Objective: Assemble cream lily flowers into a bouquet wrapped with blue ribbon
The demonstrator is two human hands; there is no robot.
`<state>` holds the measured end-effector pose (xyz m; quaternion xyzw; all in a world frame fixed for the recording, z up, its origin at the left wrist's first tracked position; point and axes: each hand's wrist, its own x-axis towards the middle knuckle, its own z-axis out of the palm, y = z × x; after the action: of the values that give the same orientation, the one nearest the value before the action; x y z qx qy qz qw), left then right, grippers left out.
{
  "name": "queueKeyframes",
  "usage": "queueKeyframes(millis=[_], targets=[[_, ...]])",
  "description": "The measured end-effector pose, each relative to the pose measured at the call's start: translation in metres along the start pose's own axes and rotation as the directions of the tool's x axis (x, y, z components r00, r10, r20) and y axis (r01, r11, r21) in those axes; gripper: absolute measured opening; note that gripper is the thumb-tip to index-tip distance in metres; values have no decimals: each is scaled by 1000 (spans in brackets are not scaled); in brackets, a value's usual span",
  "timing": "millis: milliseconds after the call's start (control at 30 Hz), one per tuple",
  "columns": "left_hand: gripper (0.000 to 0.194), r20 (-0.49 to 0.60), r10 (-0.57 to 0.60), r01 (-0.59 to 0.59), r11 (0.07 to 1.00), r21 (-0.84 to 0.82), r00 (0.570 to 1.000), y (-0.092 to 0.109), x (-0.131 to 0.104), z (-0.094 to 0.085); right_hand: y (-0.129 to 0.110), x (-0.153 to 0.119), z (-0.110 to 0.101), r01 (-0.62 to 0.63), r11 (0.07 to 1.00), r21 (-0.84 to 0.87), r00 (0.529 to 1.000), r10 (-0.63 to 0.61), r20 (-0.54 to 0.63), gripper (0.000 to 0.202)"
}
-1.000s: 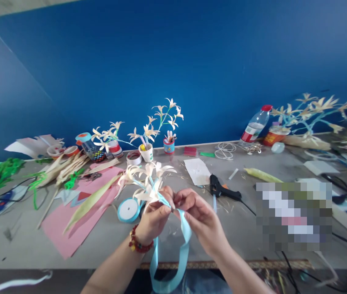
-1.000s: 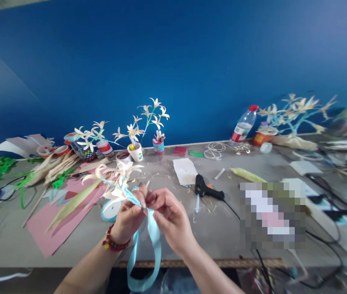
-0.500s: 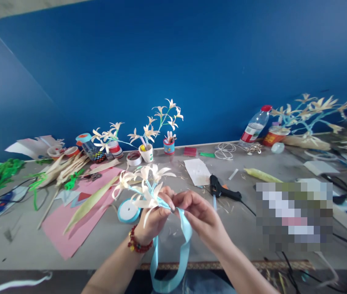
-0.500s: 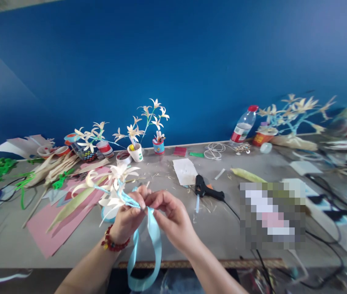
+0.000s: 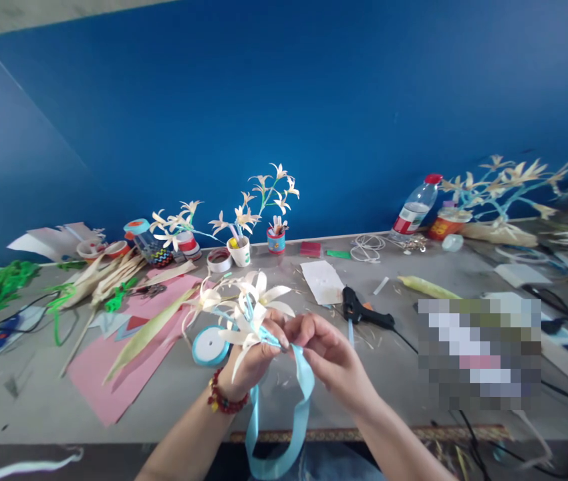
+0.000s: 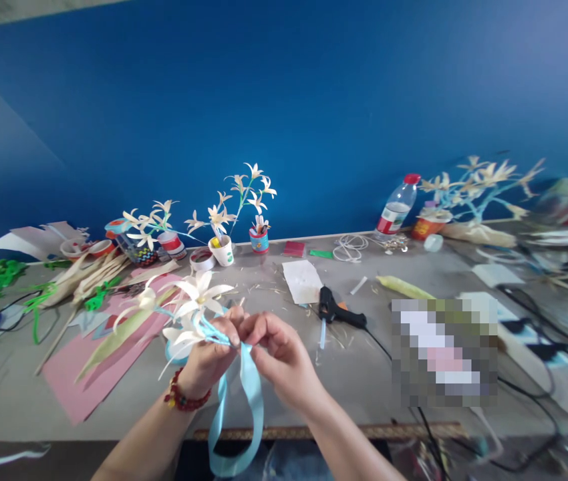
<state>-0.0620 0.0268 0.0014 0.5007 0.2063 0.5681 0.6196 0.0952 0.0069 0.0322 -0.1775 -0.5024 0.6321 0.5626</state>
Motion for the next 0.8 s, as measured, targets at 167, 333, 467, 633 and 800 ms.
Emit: queueKeyframes(millis=[167,333,467,633,800], targets=[[36,-55,-66,66,998,-7,996,0,0,2,2,-1,-1,4,1000,2,1000,-4,10,18],[34,-51,-48,50,998,25,998,-1,-2,1,6,0,-2,7,1000,11,1000,-7,-4,22],[34,-152,-17,27,998,62,988,-5,-4,1,6,0,0,49,995,-82,996,-55,-76,25],[26,-253,75,-22,978,207,965,-7,-10,7,7,-3,-1,168,901,-400,965,-233,-120,12],[26,-376,133,3,940,341,917,-5,-15,11,11,-7,-6,237,773,-588,939,-337,-64,21]])
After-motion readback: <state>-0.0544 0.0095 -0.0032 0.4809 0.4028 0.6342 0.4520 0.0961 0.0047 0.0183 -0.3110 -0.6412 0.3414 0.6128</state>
